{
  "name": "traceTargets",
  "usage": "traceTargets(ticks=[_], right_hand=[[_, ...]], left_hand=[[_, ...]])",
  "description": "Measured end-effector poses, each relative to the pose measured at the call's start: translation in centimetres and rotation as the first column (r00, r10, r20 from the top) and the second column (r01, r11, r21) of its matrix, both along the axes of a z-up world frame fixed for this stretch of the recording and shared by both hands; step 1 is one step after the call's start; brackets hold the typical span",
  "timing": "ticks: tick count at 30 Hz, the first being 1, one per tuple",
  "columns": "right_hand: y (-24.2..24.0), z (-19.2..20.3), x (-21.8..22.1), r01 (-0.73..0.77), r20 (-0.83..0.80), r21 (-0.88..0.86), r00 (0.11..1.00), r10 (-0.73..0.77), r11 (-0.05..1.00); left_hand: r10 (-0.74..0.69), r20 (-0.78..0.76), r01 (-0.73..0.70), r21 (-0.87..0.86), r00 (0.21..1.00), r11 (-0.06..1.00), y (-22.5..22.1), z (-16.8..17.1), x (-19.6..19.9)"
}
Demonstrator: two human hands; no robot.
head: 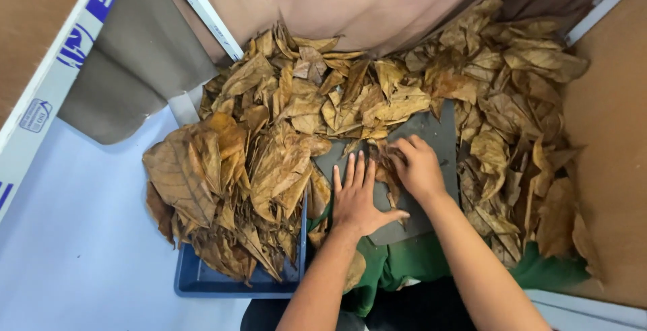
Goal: The person is selecting dried leaves from a pile, tearing them to size, and rolling them into small cylinders on a flat board.
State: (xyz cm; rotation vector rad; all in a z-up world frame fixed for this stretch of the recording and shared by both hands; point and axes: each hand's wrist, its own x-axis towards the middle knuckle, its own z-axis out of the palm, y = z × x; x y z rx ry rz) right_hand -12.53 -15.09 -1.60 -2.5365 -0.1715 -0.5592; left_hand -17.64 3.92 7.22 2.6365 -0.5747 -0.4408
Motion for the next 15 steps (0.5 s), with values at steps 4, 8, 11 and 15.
traceTargets(ticks=[4,8,11,15], right_hand=[[0.8,5.2,-8.4,-0.021,-0.062,-0.005,0.998,0.020,1.000],[1.9,4.6,-9.5,-0.086,-0.200,0.075,0.975,0.100,0.993],[1.7,1.5,-4.6,-0.060,-0.139,-0.026,0.989,0.056,0.998],[-0.1,-2.4,2.8,0.068,0.030,-0.162,0.998,-0.064,0.985]], left_hand=[[0.012,0.005,-0.012,0.028,1.000,1.000,-0.1,-0.9,0.4],[0.004,0.011,-0.004,0.011,1.000,1.000,-0.2,-1.9,0.4],[0.010,-0.033,-0.009,0.033,0.999,0.999,-0.2,-0.4,0.5],[0.015,-0.033,-0.015,0.002,0.999,1.000,-0.2,0.0,0.5]])
